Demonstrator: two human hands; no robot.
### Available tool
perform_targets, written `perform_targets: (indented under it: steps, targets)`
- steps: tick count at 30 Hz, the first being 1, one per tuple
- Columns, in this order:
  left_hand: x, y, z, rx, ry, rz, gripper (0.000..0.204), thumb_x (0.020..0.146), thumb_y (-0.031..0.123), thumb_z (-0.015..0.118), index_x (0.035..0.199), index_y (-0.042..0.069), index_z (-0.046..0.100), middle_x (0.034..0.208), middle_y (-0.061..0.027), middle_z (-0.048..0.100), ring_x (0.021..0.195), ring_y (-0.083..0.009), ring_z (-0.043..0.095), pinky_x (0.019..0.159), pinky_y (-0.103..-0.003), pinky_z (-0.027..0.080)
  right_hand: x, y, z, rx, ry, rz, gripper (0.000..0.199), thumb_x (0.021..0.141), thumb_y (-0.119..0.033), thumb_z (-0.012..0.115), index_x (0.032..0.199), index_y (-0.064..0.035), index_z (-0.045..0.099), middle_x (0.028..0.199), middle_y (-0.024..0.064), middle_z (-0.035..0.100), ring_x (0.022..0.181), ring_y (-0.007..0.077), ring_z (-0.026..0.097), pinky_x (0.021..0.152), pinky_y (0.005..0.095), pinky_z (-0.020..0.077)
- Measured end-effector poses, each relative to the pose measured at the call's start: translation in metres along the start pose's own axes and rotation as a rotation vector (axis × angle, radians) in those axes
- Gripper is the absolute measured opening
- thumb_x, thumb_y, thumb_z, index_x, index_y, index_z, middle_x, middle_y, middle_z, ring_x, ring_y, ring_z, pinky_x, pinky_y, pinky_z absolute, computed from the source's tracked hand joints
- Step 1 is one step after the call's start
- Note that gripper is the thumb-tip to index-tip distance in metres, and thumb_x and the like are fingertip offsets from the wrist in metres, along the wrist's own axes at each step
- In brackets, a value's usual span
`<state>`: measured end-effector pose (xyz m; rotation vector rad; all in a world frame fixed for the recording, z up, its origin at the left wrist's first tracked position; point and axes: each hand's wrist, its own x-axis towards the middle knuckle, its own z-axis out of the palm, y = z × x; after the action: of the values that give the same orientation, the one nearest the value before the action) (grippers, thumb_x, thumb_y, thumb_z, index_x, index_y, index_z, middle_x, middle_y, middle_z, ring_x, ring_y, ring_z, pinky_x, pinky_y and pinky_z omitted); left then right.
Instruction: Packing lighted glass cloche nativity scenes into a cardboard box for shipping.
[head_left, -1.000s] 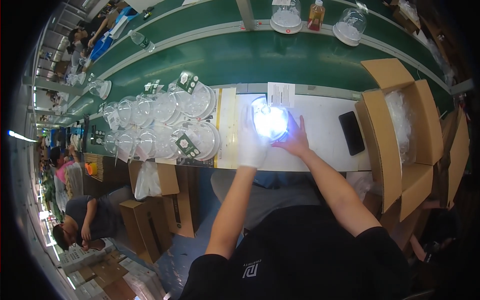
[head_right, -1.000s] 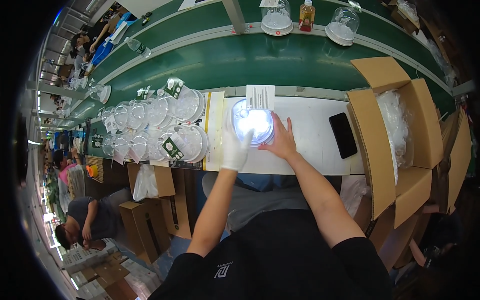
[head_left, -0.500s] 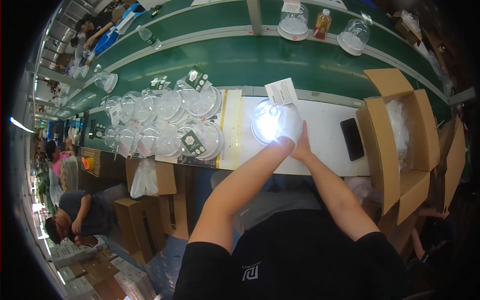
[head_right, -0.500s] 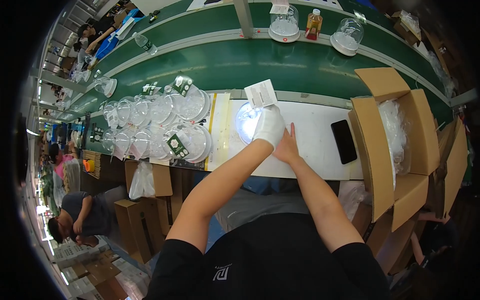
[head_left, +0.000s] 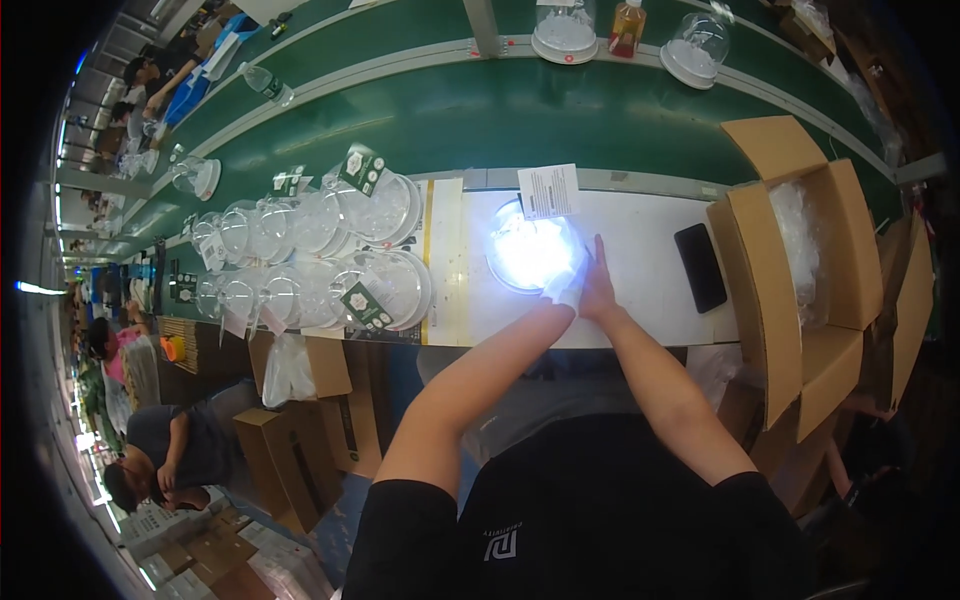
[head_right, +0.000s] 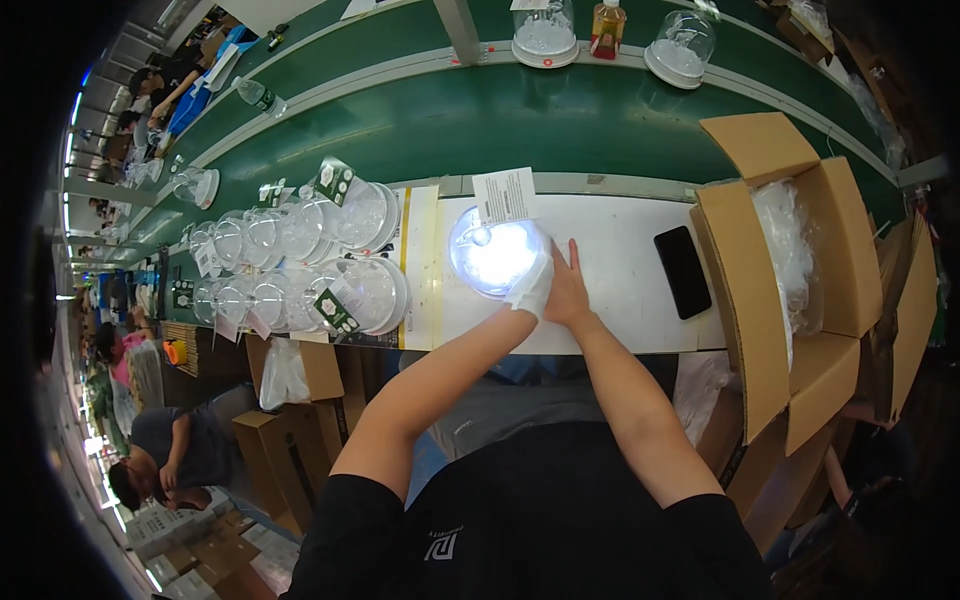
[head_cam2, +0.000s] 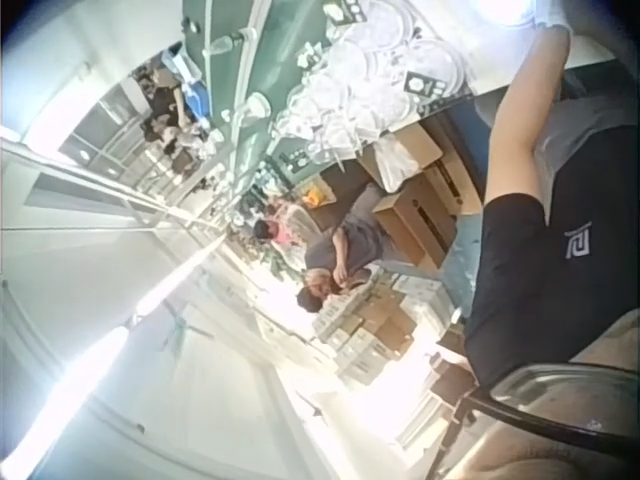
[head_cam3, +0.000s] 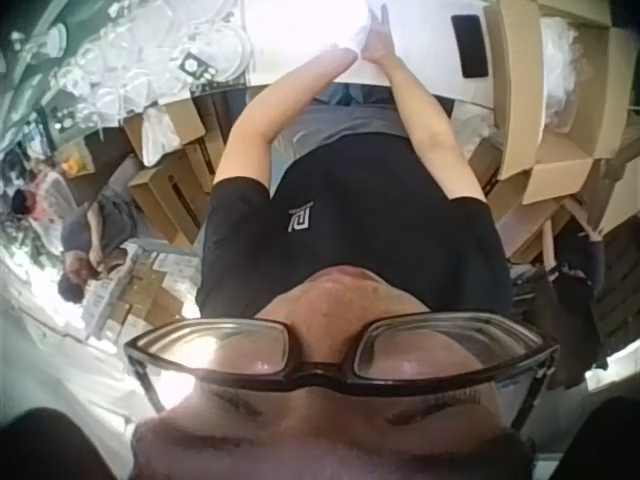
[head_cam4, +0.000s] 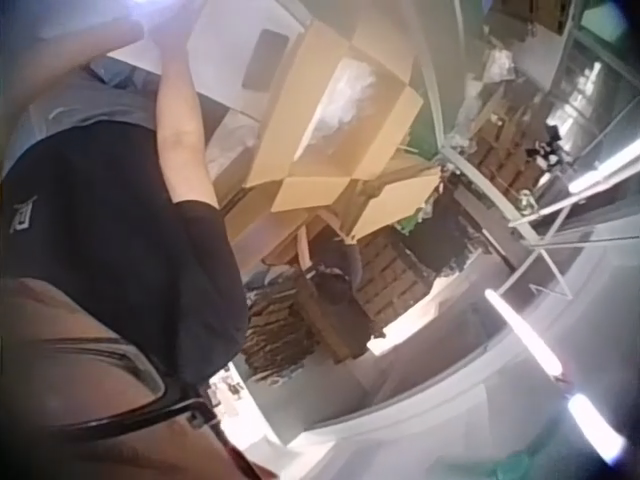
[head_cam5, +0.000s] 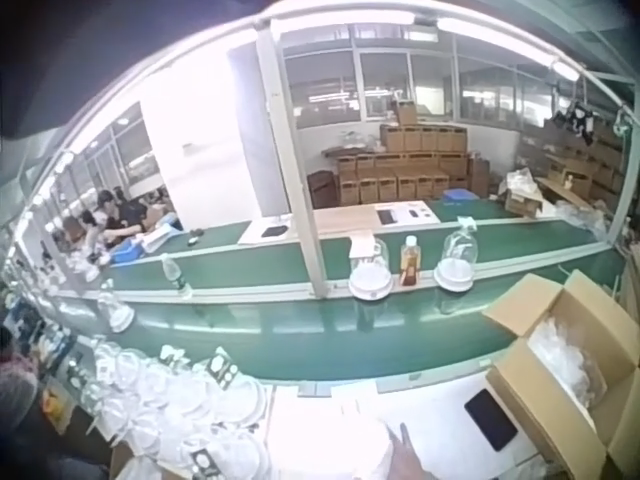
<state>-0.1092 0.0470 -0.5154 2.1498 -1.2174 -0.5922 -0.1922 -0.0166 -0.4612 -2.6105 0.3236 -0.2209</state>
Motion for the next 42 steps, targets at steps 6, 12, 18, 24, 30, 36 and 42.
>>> perform_targets:
  steps: [6, 12, 18, 24, 30, 36, 42]
  targets:
    - [-0.049, -0.013, -0.036, 0.424, 0.066, 0.523, 0.058, 0.088, 0.007, 0.050, 0.145, -0.002, 0.045, 0.155, -0.0179, 0.039, 0.141, -0.0330, 0.042, 0.118, -0.045, 0.033, -0.001, 0.005, 0.010, -0.160, 0.035, 0.051, 0.094, 0.079, -0.052, 0.068, 0.152, -0.0020, 0.035, 0.158, 0.0173, 0.036, 0.151, 0.0272, 0.027, 0.123, 0.0564, 0.0024]
    - [-0.125, 0.038, -0.128, 0.259, 0.108, 0.461, 0.059, 0.082, 0.007, 0.062, 0.140, 0.006, 0.051, 0.140, -0.0174, 0.053, 0.122, -0.0371, 0.054, 0.104, -0.049, 0.043, 0.004, -0.009, 0.006, -0.072, 0.070, 0.063, 0.116, 0.073, -0.049, 0.081, 0.157, -0.0064, 0.014, 0.160, 0.0162, 0.033, 0.150, 0.0270, 0.030, 0.124, 0.0551, 0.0032]
    - [-0.068, 0.082, -0.175, 0.086, 0.754, 0.047, 0.053, 0.082, 0.012, 0.073, 0.131, 0.000, 0.058, 0.125, -0.0185, 0.061, 0.114, -0.0396, 0.058, 0.101, -0.047, 0.044, 0.005, -0.010, 0.007, -0.079, 0.050, 0.184, 0.131, 0.063, -0.060, 0.087, 0.158, -0.0082, 0.013, 0.159, 0.0170, 0.033, 0.151, 0.0268, 0.029, 0.125, 0.0539, -0.0007]
    - [-0.039, 0.024, -0.150, -0.582, 0.698, 0.079, 0.047, 0.098, 0.021, 0.058, 0.138, -0.002, 0.053, 0.133, -0.0186, 0.059, 0.126, -0.0285, 0.056, 0.109, -0.038, 0.043, 0.004, -0.008, 0.004, -0.078, 0.019, 0.175, 0.128, 0.066, -0.059, 0.086, 0.158, -0.0091, 0.012, 0.160, 0.0168, 0.032, 0.150, 0.0267, 0.030, 0.125, 0.0534, -0.0008]
    - [-0.011, -0.008, -0.188, -0.969, 0.157, -0.054, 0.045, 0.104, 0.029, 0.046, 0.135, -0.002, 0.058, 0.133, -0.0165, 0.063, 0.119, -0.0249, 0.061, 0.105, -0.035, 0.046, 0.000, -0.001, 0.004, -0.090, -0.012, 0.212, 0.126, 0.066, -0.058, 0.086, 0.157, -0.0081, 0.014, 0.158, 0.0174, 0.034, 0.149, 0.0275, 0.031, 0.125, 0.0540, 0.0004]
    - [0.057, 0.028, -0.237, -0.494, -0.468, 0.071, 0.041, 0.103, 0.031, 0.050, 0.117, -0.001, 0.071, 0.110, -0.0152, 0.074, 0.097, -0.0223, 0.069, 0.093, -0.033, 0.052, 0.010, -0.003, 0.011, -0.151, 0.064, 0.110, 0.129, 0.063, -0.059, 0.086, 0.157, -0.0062, 0.016, 0.157, 0.0168, 0.036, 0.150, 0.0254, 0.029, 0.124, 0.0545, 0.0012]
    - [0.052, -0.018, -0.213, -1.019, -0.582, -0.102, 0.048, 0.104, 0.034, 0.047, 0.121, -0.006, 0.068, 0.117, -0.0151, 0.071, 0.106, -0.0240, 0.068, 0.094, -0.033, 0.053, 0.011, -0.015, -0.003, 0.059, -0.040, 0.242, 0.131, 0.061, -0.054, 0.089, 0.157, -0.0074, 0.014, 0.159, 0.0159, 0.034, 0.151, 0.0244, 0.028, 0.125, 0.0544, 0.0011]
